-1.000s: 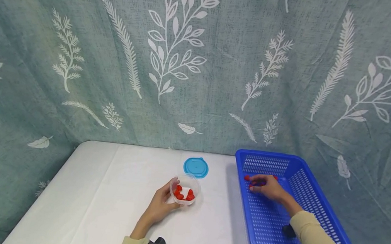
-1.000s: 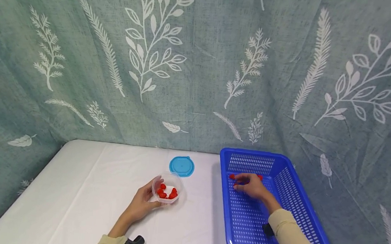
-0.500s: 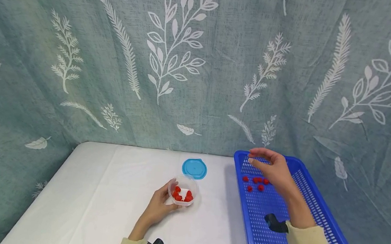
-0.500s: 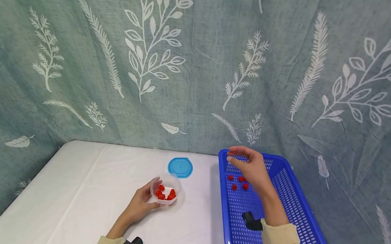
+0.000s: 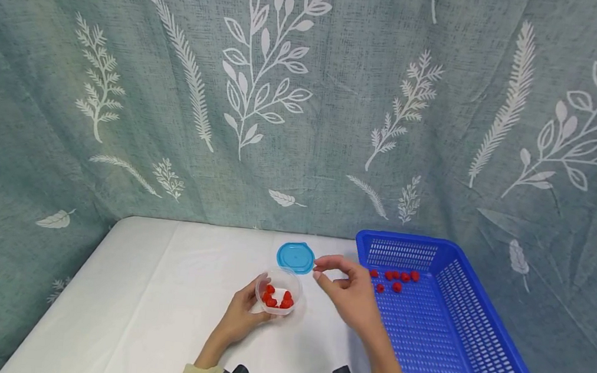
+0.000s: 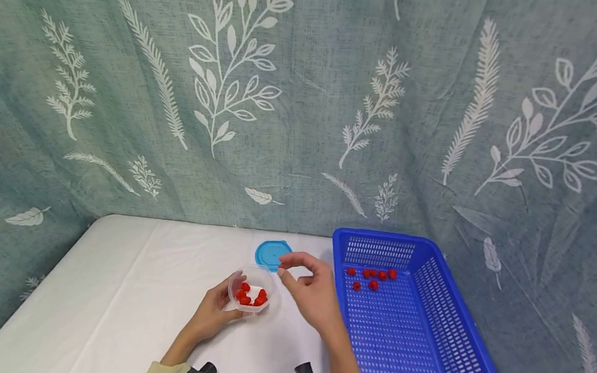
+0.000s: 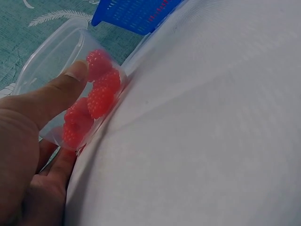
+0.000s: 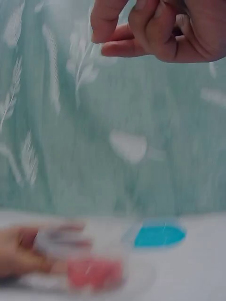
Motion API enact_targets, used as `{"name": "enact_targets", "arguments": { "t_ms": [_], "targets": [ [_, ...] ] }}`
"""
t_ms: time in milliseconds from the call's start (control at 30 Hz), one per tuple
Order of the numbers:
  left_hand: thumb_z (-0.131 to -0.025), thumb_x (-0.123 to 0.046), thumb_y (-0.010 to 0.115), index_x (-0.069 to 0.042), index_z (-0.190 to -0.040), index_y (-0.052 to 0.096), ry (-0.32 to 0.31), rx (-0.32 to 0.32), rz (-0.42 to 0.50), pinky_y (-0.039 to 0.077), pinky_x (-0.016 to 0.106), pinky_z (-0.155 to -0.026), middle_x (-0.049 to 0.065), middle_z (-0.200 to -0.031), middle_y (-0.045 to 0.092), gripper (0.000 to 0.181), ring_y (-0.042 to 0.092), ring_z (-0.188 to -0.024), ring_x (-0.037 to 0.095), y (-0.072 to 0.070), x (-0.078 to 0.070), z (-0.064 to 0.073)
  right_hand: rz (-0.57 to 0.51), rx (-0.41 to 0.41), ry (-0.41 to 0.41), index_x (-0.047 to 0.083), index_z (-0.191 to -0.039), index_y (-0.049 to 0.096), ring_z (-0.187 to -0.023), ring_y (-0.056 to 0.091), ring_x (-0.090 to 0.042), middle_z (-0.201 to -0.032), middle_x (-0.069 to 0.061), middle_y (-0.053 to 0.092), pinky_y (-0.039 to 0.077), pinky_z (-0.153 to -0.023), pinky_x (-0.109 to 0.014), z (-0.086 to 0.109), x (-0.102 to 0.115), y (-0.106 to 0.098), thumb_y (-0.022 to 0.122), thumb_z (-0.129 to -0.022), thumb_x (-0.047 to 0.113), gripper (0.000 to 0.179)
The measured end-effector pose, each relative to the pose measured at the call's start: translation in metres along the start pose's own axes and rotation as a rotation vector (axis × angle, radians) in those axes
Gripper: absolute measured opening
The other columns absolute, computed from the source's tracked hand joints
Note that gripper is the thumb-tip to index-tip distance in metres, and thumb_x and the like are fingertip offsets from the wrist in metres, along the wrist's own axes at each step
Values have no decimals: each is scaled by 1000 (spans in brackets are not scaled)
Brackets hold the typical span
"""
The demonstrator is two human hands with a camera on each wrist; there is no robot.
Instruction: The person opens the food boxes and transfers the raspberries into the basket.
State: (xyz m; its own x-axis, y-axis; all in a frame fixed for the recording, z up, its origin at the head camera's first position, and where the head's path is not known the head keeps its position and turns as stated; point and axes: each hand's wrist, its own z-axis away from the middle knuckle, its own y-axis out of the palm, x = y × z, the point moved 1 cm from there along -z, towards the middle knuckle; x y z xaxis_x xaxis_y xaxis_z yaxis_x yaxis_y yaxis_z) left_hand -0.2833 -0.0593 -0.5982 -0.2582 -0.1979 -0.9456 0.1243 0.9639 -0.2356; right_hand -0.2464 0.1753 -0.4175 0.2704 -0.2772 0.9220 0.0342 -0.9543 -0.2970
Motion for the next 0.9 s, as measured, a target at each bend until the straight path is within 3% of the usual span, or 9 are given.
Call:
{"name": "enact_targets", "arguments": {
  "t_ms": [200, 300, 433, 533, 600, 900],
  "targets": [
    [-79, -7, 86, -5, -155, 41, 3, -5, 53, 35, 45, -118, 16, -149, 54, 88, 45, -144, 32, -1, 0, 1, 18, 13, 55, 12, -104, 77, -94, 65, -13, -97, -4, 76, 56, -66, -21, 0, -55, 51, 73, -92, 8, 13],
    [-79, -4, 85, -5, -155, 41, 7, 3, 66, 34, 44, -118, 17, -149, 54, 88, 45, -144, 32, -1, 1, 0, 50, 46, 54, 8, -105, 77, -99, 68, -21, -96, -5, 76, 59, -71, -23, -3, -79, 66, 72, -92, 7, 14],
    [-79, -4, 85, -4, -155, 40, 20, 16, 76, 33, 44, -119, 19, -150, 52, 88, 44, -145, 33, -1, 3, -1, 139, 89, 23, 2, -106, 76, -101, 69, -27, -96, -7, 76, 60, -85, -39, -8, -99, 78, 72, -90, 4, 16],
    [-79, -5, 85, -5, -156, 39, 18, 20, 79, 31, 43, -120, 19, -150, 52, 89, 43, -146, 33, -1, 5, -2, 184, 119, 21, -1, -106, 75, -102, 69, -29, -98, -9, 76, 56, -94, -54, -11, -105, 83, 71, -90, 3, 17],
    [-80, -6, 86, -5, -156, 39, 14, 20, 83, 30, 44, -121, 19, -151, 52, 89, 42, -146, 32, -1, 5, -2, 216, 141, 41, 0, -106, 75, -102, 68, -29, -100, -10, 76, 55, -97, -57, -13, -105, 86, 70, -91, 3, 16],
    [-80, -7, 85, -5, -156, 39, 24, 27, 72, 32, 43, -119, 17, -151, 52, 88, 42, -146, 31, -2, 4, -2, 388, 351, 168, 2, -112, 73, -98, 66, -25, -111, -12, 73, 59, -95, -48, -26, -101, 93, 67, -95, 10, 19]
  ]
}}
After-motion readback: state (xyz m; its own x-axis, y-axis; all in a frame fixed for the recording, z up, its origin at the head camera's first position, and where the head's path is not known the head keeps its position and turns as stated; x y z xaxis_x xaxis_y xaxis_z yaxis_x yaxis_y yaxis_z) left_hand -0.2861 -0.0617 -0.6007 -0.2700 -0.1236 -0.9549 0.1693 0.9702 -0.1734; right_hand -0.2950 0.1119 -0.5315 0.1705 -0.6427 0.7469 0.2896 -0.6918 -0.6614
